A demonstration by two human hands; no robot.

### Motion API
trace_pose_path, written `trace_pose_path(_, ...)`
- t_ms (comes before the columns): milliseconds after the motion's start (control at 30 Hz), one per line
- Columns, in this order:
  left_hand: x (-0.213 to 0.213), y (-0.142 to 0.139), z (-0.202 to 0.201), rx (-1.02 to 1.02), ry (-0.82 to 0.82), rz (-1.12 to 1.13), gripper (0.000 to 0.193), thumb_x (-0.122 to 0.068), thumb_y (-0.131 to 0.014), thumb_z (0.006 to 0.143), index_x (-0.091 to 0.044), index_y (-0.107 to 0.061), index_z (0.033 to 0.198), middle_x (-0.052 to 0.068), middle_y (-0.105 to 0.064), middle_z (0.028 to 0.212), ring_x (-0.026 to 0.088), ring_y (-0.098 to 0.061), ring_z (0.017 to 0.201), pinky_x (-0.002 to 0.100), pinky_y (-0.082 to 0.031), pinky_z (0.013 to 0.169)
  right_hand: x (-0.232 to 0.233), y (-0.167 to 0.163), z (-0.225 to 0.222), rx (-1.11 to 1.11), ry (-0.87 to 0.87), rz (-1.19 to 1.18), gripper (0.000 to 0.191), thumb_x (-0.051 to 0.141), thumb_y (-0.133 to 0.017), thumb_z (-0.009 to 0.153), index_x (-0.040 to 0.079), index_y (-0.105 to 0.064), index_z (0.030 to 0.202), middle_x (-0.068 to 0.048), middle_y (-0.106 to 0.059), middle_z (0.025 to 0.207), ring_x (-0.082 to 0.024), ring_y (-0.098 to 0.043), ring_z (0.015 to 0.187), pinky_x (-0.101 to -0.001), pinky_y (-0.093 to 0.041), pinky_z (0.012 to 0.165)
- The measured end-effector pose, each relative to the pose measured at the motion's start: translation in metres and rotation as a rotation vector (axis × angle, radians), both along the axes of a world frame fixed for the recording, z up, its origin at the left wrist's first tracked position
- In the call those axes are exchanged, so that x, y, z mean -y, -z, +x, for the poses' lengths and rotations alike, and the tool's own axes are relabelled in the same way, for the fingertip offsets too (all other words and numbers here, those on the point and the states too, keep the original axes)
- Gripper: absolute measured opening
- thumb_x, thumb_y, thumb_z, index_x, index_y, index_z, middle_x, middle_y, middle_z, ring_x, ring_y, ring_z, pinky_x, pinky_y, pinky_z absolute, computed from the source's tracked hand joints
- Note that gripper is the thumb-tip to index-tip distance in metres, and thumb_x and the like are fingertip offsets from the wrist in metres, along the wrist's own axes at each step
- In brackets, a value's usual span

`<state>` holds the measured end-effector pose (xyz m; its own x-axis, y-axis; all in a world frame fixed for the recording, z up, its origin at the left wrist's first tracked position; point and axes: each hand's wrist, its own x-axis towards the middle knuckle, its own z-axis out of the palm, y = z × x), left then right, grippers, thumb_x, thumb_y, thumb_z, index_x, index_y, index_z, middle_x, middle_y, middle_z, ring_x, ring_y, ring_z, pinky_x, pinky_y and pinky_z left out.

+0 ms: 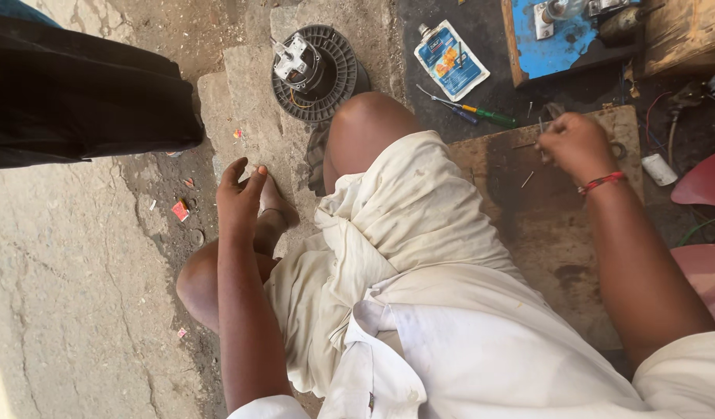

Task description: The person sits on the ground repairing a fan motor assembly, using a screwdriver to unscrew and adjust components on the motor mounted in a fan blade hub. They reposition the assembly, work on it by hand, and continue screwing at different points on the motor.

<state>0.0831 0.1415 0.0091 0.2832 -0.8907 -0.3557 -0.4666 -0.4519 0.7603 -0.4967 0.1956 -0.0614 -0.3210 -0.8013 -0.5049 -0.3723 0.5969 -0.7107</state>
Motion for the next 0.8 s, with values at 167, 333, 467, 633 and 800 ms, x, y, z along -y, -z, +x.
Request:
trace_pose_path(167, 0.014, -0.007, -0.012, -0.011, 0.032, -0.05, 0.066, -0.036, -0.077, 0.092, -0.001, -0.056, 0.143, 0.019, -0.063, 0.138, 0.02, -0.068, 0.107, 0.031, -0.056, 0.079, 0.024, -0.042, -0.046, 0.256, 0.068, -0.302, 0.006, 0.002, -0.07, 0.103, 0.003, -0.067, 0.108, -0.006, -0.073, 0.097, -0.011, -0.069, 0.08, -0.0246, -0.056, 0.07)
trace_pose_path(333, 0.025, -0.007, -0.015, -0.018, 0.028, -0.021, 0.067, -0.039, -0.077, 0.092, -0.002, -0.056, 0.144, 0.02, -0.061, 0.143, 0.023, -0.067, 0.117, 0.034, -0.055, 0.089, 0.051, -0.07, -0.04, 0.461, 0.045, -0.394, 0.005, -0.001, -0.072, 0.107, 0.0, -0.07, 0.112, -0.007, -0.073, 0.102, -0.012, -0.071, 0.089, -0.0251, -0.059, 0.08)
trace_pose_path(467, 0.032, -0.007, -0.015, -0.098, 0.014, -0.014, 0.066, -0.037, -0.076, 0.092, -0.002, -0.055, 0.144, 0.02, -0.058, 0.146, 0.025, -0.064, 0.123, 0.036, -0.053, 0.096, 0.075, -0.073, -0.025, 0.568, 0.02, -0.385, 0.012, -0.003, -0.07, 0.104, -0.001, -0.071, 0.116, -0.008, -0.073, 0.107, -0.013, -0.072, 0.092, -0.0265, -0.06, 0.085)
trace_pose_path(633, 0.047, -0.013, -0.018, -0.201, 0.039, -0.079, 0.06, -0.03, -0.074, 0.098, 0.001, -0.055, 0.145, 0.021, -0.058, 0.147, 0.025, -0.06, 0.132, 0.035, -0.048, 0.108, 0.1, -0.091, -0.012, 0.556, -0.086, -0.361, 0.017, -0.005, -0.069, 0.102, -0.004, -0.07, 0.119, -0.008, -0.074, 0.109, -0.014, -0.071, 0.096, -0.0275, -0.06, 0.089)
trace_pose_path(800, 0.066, -0.029, -0.022, -0.27, 0.048, -0.148, 0.061, -0.027, -0.074, 0.096, 0.003, -0.053, 0.144, 0.021, -0.06, 0.146, 0.025, -0.063, 0.127, 0.034, -0.05, 0.104, 0.141, -0.113, 0.033, 0.589, -0.24, -0.377, 0.018, -0.003, -0.067, 0.103, -0.004, -0.069, 0.12, -0.009, -0.073, 0.109, -0.014, -0.072, 0.099, -0.0274, -0.06, 0.091)
